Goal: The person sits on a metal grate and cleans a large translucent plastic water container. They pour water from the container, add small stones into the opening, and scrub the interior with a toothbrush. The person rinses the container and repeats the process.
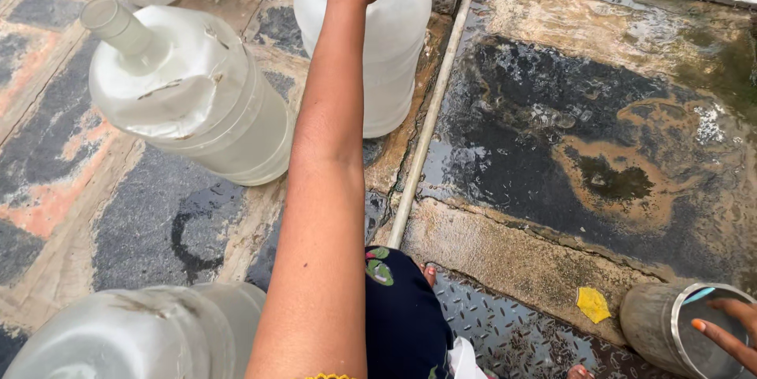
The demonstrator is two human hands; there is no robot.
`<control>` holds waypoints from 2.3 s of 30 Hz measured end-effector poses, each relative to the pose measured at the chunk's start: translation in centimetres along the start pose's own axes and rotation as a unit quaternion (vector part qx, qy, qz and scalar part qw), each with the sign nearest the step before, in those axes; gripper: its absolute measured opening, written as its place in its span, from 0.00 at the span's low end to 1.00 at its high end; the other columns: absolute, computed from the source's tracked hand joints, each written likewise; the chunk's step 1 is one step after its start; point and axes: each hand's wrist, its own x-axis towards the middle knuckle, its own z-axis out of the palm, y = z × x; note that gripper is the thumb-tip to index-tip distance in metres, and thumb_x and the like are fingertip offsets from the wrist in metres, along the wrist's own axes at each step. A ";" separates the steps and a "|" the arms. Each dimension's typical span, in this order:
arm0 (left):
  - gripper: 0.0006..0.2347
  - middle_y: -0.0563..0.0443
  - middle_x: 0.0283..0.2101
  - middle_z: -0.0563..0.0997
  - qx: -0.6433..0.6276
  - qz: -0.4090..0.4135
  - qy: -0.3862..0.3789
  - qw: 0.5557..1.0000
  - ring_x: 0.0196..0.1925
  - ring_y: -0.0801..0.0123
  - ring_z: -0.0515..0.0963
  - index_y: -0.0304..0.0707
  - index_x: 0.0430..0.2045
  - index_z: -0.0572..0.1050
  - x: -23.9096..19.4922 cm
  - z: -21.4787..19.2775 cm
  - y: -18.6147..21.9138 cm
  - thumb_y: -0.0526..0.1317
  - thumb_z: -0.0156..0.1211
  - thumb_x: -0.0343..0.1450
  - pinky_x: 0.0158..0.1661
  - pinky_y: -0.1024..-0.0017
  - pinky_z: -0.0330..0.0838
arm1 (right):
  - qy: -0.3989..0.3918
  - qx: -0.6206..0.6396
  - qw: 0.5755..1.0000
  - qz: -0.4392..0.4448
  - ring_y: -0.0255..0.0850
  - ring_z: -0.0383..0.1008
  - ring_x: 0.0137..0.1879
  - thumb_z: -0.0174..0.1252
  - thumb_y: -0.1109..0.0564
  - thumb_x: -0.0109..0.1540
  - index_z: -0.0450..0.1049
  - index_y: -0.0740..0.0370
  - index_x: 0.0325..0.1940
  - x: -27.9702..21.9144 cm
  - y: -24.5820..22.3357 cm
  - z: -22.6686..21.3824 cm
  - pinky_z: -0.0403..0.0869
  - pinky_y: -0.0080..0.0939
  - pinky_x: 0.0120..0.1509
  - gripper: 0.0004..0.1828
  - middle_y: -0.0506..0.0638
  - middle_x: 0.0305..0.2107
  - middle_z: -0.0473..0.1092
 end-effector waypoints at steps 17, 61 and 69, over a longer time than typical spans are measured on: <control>0.18 0.54 0.40 0.82 -0.403 0.301 0.032 0.864 0.36 0.74 0.78 0.35 0.29 0.71 -12.6 -9.4 2.1 0.34 0.84 0.63 0.35 0.72 0.72 | -0.272 0.009 0.842 0.467 0.47 0.75 0.64 0.50 0.25 0.60 0.71 0.44 0.67 5.2 -3.8 -8.5 0.76 0.50 0.65 0.37 0.49 0.59 0.73; 0.21 0.41 0.59 0.77 -0.414 0.556 -0.196 0.693 0.53 0.50 0.79 0.42 0.38 0.64 -44.5 -5.1 30.5 0.35 0.73 0.59 0.51 0.59 0.73 | 0.140 0.069 0.496 0.854 0.59 0.78 0.45 0.59 0.41 0.68 0.75 0.65 0.47 -1.5 -1.0 16.1 0.75 0.57 0.48 0.22 0.63 0.43 0.76; 0.21 0.40 0.58 0.78 -0.433 0.506 -0.176 0.724 0.55 0.52 0.83 0.43 0.39 0.61 -42.1 -4.3 30.1 0.36 0.74 0.65 0.50 0.65 0.77 | 0.050 0.553 0.350 0.755 0.47 0.82 0.38 0.52 0.42 0.69 0.77 0.68 0.36 -4.2 2.9 16.6 0.81 0.46 0.41 0.25 0.63 0.34 0.79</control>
